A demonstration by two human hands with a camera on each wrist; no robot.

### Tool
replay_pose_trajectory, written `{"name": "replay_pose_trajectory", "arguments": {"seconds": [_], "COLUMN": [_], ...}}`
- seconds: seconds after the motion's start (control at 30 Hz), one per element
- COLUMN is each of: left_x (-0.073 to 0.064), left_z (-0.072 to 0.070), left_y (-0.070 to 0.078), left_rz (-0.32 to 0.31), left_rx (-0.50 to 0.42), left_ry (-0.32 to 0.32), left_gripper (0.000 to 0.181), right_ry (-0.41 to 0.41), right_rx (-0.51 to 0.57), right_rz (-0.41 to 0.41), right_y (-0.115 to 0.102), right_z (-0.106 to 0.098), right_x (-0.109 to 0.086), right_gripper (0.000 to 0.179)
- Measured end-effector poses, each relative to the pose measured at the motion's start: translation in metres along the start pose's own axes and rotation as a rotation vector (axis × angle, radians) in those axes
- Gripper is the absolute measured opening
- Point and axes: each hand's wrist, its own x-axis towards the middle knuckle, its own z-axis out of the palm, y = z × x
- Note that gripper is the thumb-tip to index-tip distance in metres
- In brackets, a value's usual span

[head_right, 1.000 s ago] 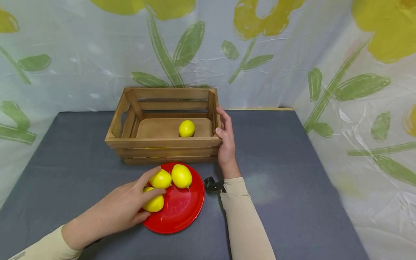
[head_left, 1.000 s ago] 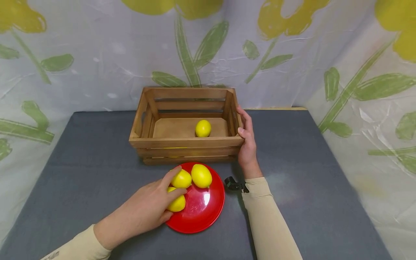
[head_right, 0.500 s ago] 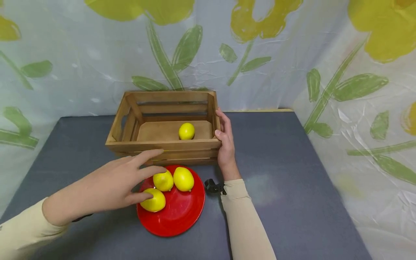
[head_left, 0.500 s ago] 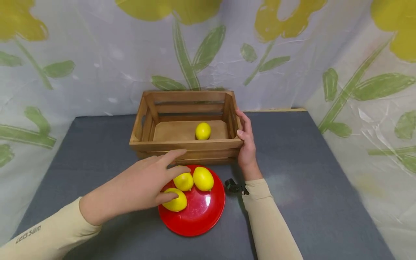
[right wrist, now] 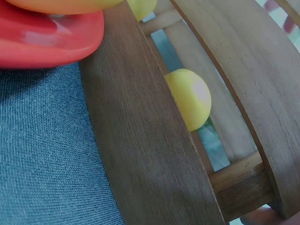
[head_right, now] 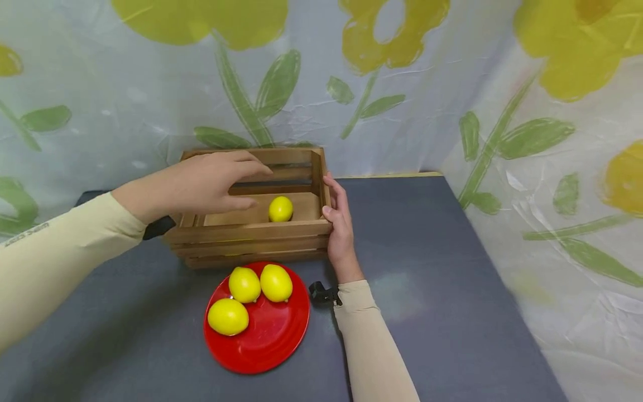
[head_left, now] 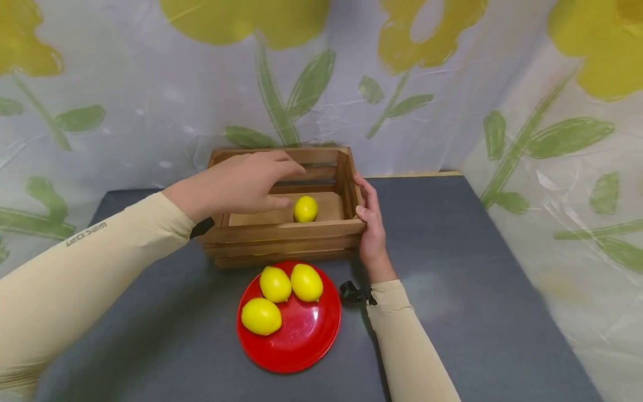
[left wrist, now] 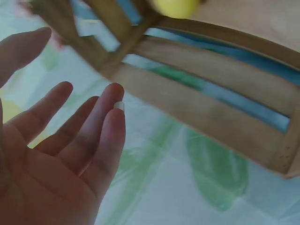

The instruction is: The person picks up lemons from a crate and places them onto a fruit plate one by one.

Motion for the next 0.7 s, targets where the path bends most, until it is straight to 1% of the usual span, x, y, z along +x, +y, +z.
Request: {"name": "replay_pose_trajectory", "arguments": {"seconds": [0.13,0.23,0.33,0.53,0.63,0.7], "left_x": [0.028,0.045,0.059,0.086,0.097,0.103], "left_z": [0.009,0.016,0.023,0.038,0.045,0.050], "left_y": [-0.013,-0.018,-0.020,-0.017,-0.017,-0.017], "left_rz": [-0.022,-0.020,-0.029,-0.048,-0.059,-0.064], "left_rx": [-0.001,-0.026,-0.055,-0.065,-0.065,-0.075], "left_ry": [-0.086,-0.142,-0.204,-0.331,-0.381,-0.414], "left_gripper": [0.070,0.068,0.067,0.062,0.062,0.066], "right_ry": [-0.005,-0.008,-0.014,-0.017,-0.013,-0.020], "right_rx": [-0.005,-0.006,-0.006,-0.019,-0.016,-0.014], "right_rz": [0.005,0.006,0.004,0.003,-0.001,-0.003], "right_y": [0.000,-0.001,-0.001,-0.001,-0.001,0.000], "right_z": [-0.001,-0.001,-0.002,-0.002,-0.002,-0.002], "right_x": [0.000,-0.001,-0.001,-0.001,0.000,-0.001], "right_gripper": [0.068,0.068,0.068,0.068,0.067,0.068]}}
